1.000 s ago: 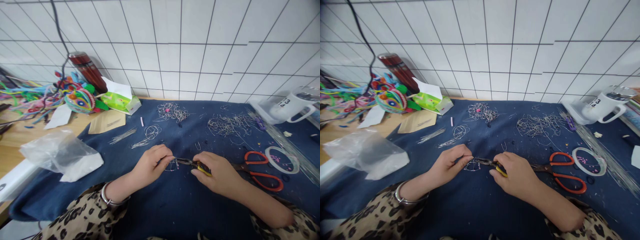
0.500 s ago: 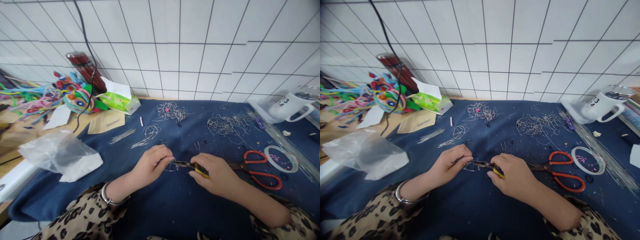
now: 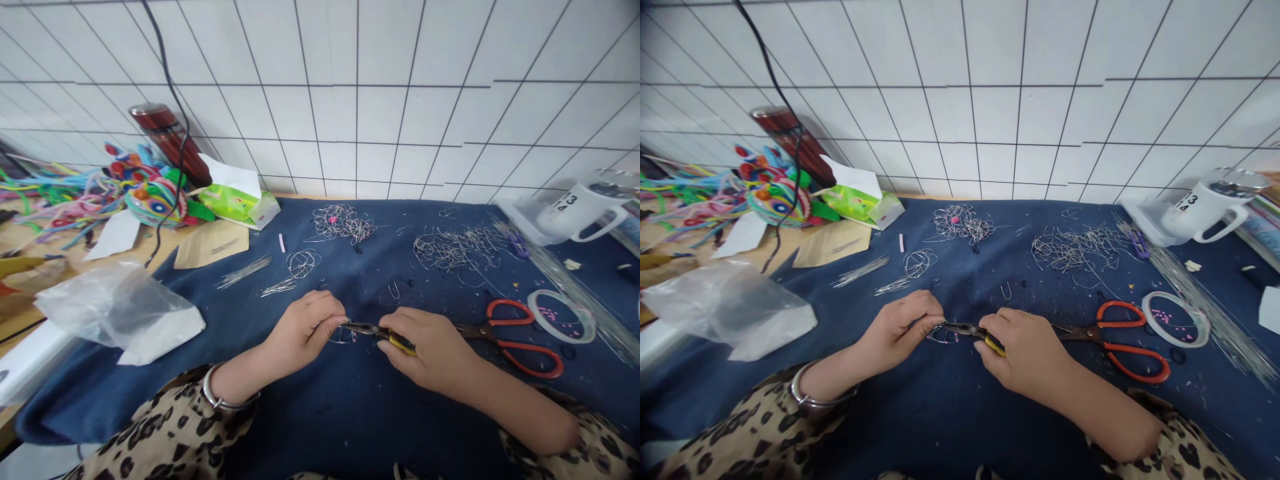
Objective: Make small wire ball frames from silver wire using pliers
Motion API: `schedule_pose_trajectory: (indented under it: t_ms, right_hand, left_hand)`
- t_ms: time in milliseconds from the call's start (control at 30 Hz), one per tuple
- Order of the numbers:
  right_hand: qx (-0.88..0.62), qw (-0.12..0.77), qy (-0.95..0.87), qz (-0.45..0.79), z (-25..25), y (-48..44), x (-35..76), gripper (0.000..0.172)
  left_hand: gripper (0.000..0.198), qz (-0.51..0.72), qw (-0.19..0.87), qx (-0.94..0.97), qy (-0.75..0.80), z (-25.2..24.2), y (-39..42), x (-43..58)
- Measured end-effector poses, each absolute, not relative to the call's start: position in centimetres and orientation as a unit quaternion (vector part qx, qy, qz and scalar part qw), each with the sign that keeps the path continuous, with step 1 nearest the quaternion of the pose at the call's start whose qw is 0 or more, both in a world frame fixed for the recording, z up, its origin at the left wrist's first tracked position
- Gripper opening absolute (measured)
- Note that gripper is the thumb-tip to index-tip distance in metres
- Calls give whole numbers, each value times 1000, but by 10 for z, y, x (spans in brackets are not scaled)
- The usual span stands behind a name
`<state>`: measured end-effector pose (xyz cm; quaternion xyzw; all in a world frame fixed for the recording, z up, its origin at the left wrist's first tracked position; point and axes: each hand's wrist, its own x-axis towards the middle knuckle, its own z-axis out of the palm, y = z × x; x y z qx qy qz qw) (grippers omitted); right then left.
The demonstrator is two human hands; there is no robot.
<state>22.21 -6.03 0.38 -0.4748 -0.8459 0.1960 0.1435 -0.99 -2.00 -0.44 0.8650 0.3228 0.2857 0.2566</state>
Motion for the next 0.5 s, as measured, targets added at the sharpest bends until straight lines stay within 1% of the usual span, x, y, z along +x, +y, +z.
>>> schedule_pose_trajectory:
  t_ms: [300, 500]
  right_hand:
    - [-479, 121, -848, 190, 13, -61, 224, 20]
    - [-476, 116, -845, 216, 14, -59, 224, 19]
  left_hand:
    - [14, 301, 276, 864, 295, -4, -20, -11]
    - [14, 317, 279, 858, 290, -5, -18, -12]
